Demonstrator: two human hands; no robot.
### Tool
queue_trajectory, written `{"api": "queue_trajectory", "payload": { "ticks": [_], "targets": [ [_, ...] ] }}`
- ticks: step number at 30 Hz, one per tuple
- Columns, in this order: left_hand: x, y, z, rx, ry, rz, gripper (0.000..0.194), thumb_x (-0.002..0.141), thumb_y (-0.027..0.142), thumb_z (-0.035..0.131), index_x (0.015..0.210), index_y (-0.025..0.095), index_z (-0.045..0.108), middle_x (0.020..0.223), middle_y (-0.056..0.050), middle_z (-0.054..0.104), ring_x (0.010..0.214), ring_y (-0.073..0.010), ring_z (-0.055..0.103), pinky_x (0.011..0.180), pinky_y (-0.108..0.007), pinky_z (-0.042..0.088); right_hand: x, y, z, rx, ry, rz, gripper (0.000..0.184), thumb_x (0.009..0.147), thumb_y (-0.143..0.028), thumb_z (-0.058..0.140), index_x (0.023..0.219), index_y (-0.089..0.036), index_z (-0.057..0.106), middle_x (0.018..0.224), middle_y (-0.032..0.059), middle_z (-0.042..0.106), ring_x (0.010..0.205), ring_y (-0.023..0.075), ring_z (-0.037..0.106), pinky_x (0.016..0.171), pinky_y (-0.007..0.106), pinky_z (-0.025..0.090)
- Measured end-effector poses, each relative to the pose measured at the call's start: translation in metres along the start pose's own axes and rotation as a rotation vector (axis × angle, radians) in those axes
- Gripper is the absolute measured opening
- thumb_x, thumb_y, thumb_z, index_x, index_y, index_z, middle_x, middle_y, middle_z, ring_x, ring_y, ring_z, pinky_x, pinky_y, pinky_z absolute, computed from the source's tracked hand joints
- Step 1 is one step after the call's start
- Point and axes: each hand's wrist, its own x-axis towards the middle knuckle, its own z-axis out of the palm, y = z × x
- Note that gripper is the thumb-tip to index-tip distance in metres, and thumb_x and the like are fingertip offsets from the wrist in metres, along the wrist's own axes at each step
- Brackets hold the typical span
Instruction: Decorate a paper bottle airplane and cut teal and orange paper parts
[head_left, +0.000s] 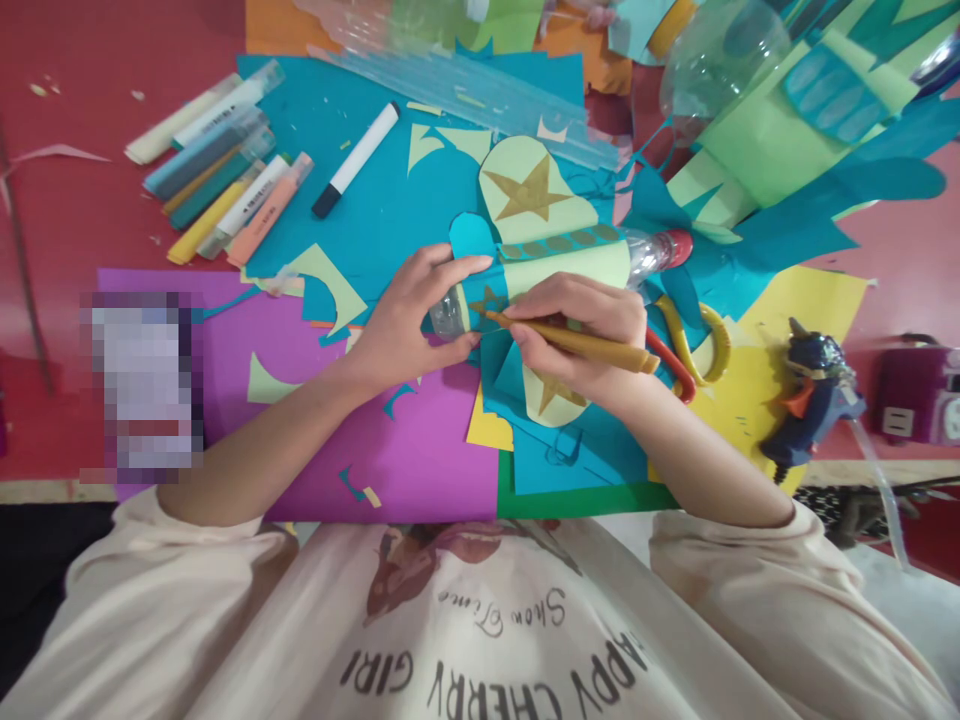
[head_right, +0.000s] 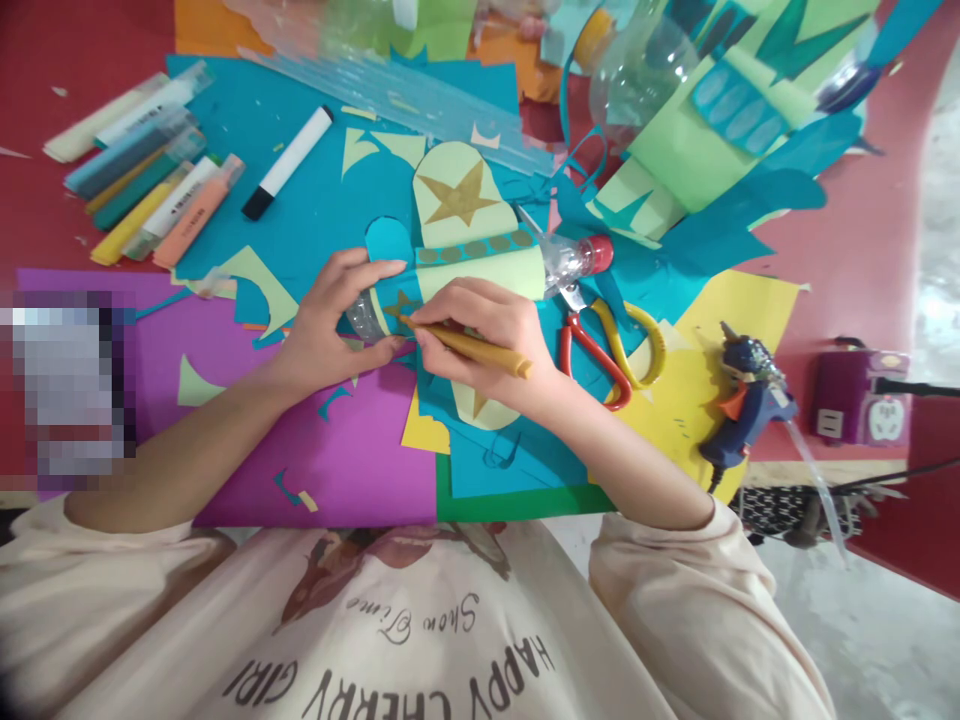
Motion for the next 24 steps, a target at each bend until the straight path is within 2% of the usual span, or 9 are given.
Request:
{"api": "queue_trajectory", "payload": {
  "ticks": [3, 7, 9, 12, 15, 20, 24],
  "targets": [
    [0.000, -0.001, 0.001, 0.003, -0.017, -0.026, 0.061, 0.089, 0.062, 0.055, 0.141, 0.031, 0.043, 0.138, -0.008, 0.052, 0.126, -0.0274, 0.052, 0.104, -0.045, 0.047, 0.000, 0.000, 0.000, -0.010, 0.003, 0.010, 0.006, 0.086, -0.020, 0.064, 0.081, -0.020, 0.067, 0.071, 0.0006, 0.070, 0.063, 0.0109, 0.065, 0.057, 0.024, 0.052],
    [0.000, -0.003, 0.001, -0.013, 0.006, 0.028, 0.063, 0.089, 0.062, 0.056, 0.142, 0.032, 0.041, 0.138, -0.009, 0.051, 0.127, -0.0270, 0.052, 0.104, -0.045, 0.048, 0.001, -0.001, -0.001, 0.037, -0.008, 0.035, 0.006, 0.086, -0.020, 0.065, 0.080, -0.019, 0.066, 0.071, 0.0002, 0.069, 0.064, 0.0111, 0.065, 0.059, 0.025, 0.053],
    [0.000, -0.002, 0.000, -0.016, 0.002, 0.007, 0.061, 0.089, 0.061, 0.055, 0.142, 0.032, 0.043, 0.138, -0.009, 0.052, 0.128, -0.0269, 0.052, 0.104, -0.044, 0.048, 0.001, -0.003, -0.003, 0.060, -0.015, 0.067, 0.008, 0.087, -0.023, 0.065, 0.079, -0.020, 0.066, 0.071, -0.0002, 0.069, 0.063, 0.0111, 0.065, 0.058, 0.025, 0.052],
    [0.001, 0.000, -0.002, -0.033, 0.015, -0.039, 0.060, 0.088, 0.061, 0.056, 0.138, 0.028, 0.048, 0.135, -0.009, 0.055, 0.126, -0.0278, 0.054, 0.103, -0.044, 0.048, 0.003, -0.005, -0.007, 0.089, 0.033, 0.101, 0.009, 0.088, -0.025, 0.065, 0.080, -0.021, 0.066, 0.070, -0.0011, 0.069, 0.061, 0.0102, 0.063, 0.056, 0.025, 0.051],
    [0.004, 0.001, -0.003, -0.091, 0.052, 0.009, 0.056, 0.089, 0.057, 0.055, 0.134, 0.026, 0.051, 0.131, -0.009, 0.059, 0.121, -0.0271, 0.058, 0.100, -0.043, 0.051, 0.006, -0.007, -0.011, 0.098, 0.066, 0.093, 0.010, 0.091, -0.026, 0.064, 0.081, -0.024, 0.065, 0.067, -0.0036, 0.067, 0.058, 0.0091, 0.061, 0.053, 0.024, 0.050],
    [0.007, -0.002, -0.002, -0.161, 0.068, 0.067, 0.053, 0.088, 0.055, 0.057, 0.132, 0.027, 0.050, 0.124, -0.008, 0.062, 0.112, -0.0251, 0.063, 0.092, -0.043, 0.055, 0.010, -0.010, -0.011, 0.106, 0.033, 0.118, 0.004, 0.089, -0.022, 0.065, 0.086, -0.025, 0.063, 0.069, -0.0047, 0.065, 0.055, 0.0093, 0.059, 0.050, 0.025, 0.049],
    [0.008, -0.001, -0.001, -0.175, 0.040, 0.040, 0.055, 0.089, 0.056, 0.057, 0.133, 0.025, 0.047, 0.126, -0.009, 0.061, 0.115, -0.0246, 0.061, 0.093, -0.043, 0.055, 0.007, -0.010, -0.007, 0.058, -0.006, 0.125, 0.003, 0.088, -0.022, 0.066, 0.086, -0.023, 0.064, 0.070, -0.0030, 0.066, 0.058, 0.0108, 0.061, 0.052, 0.026, 0.051]
  ]
}}
